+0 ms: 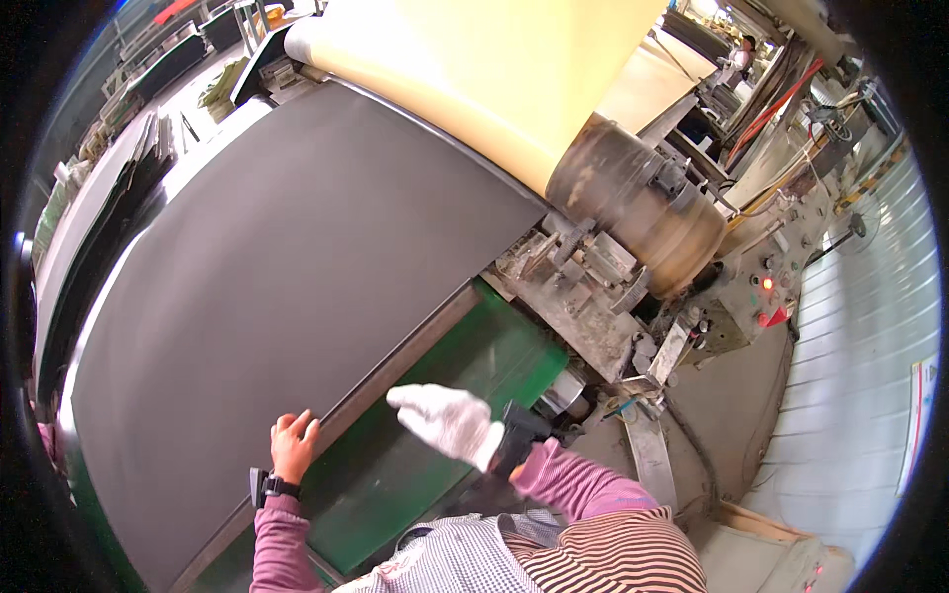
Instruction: Operator monitors and adjusts large sheets of material on an industrial conveyor line.
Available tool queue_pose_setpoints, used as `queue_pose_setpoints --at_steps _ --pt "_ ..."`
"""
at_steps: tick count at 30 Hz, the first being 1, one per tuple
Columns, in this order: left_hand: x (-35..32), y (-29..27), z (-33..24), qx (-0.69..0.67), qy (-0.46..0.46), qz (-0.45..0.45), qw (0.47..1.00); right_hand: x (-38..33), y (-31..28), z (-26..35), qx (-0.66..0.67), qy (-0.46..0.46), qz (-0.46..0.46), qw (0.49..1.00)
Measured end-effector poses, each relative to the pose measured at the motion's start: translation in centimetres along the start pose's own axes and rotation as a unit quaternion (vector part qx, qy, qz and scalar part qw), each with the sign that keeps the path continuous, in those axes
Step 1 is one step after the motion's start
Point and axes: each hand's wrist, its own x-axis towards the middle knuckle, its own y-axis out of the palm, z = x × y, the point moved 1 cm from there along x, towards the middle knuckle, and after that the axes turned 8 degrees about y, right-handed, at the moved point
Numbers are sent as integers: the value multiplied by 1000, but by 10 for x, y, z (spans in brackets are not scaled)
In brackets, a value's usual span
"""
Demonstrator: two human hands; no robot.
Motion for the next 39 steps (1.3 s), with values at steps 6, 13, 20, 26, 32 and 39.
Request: queue_pose_setpoints --at_steps 6,13,20,26,32,39 --pt "-33 -4 51 -148 28 -37 988 -59 32 30 81 47 228 969" --pt "-122 -33 148 52 -206 -114 970 -84 25 17 49 136 255 956" --pt "-68 4 68 2 -67 -194 979 -108 42 25 48 270 293 916" --pt "-58 4 49 -80 22 -159 984 -115 67 34 75 174 287 939" --pt "-118 -50 148 0 -182 -107 977 -119 54 20 -9 119 206 971" --pt "-84 -4 141 -81 -73 -94 990 -118 69 17 -39 124 262 956"
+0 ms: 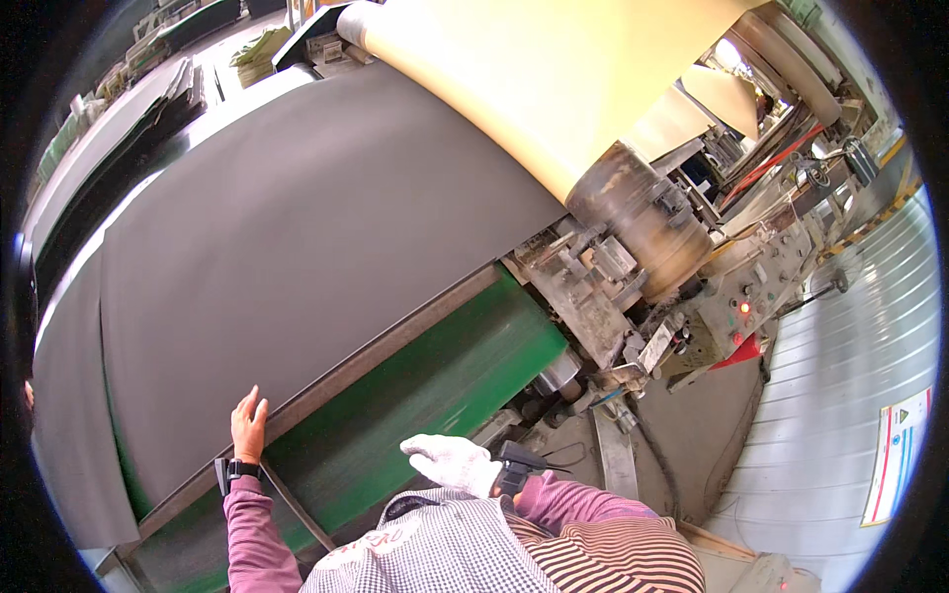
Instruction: Operator monitors and adjusts large sheets of material on an industrial conveyor line.
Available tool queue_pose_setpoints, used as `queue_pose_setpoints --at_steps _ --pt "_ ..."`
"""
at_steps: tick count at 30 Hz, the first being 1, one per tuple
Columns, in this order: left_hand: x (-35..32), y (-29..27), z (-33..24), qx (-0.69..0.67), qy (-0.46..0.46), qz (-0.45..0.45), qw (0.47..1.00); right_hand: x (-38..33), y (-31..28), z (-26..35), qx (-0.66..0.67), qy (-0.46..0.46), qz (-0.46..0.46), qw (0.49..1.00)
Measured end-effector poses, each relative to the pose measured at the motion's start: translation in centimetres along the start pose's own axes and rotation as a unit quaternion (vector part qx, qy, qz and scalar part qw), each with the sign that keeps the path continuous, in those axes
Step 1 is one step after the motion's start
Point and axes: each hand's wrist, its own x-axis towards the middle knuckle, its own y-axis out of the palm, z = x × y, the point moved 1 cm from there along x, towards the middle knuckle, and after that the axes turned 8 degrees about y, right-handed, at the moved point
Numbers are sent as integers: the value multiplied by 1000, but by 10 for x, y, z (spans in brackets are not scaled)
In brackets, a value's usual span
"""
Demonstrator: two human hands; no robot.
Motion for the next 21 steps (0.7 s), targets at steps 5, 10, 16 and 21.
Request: queue_pose_setpoints --at_steps 5,10,16,21 --pt "7 0 17 -36 74 -29 996 1 -3 -3 -12 1 1 1000" --pt "-16 -22 18 315 203 -87 923 6 -9 -9 24 34 -56 998" --pt "3 2 -65 129 50 -58 989 31 7 11 220 150 -10 964" --pt "-1 -29 -72 -31 96 -232 968 51 9 25 134 77 -5 988"
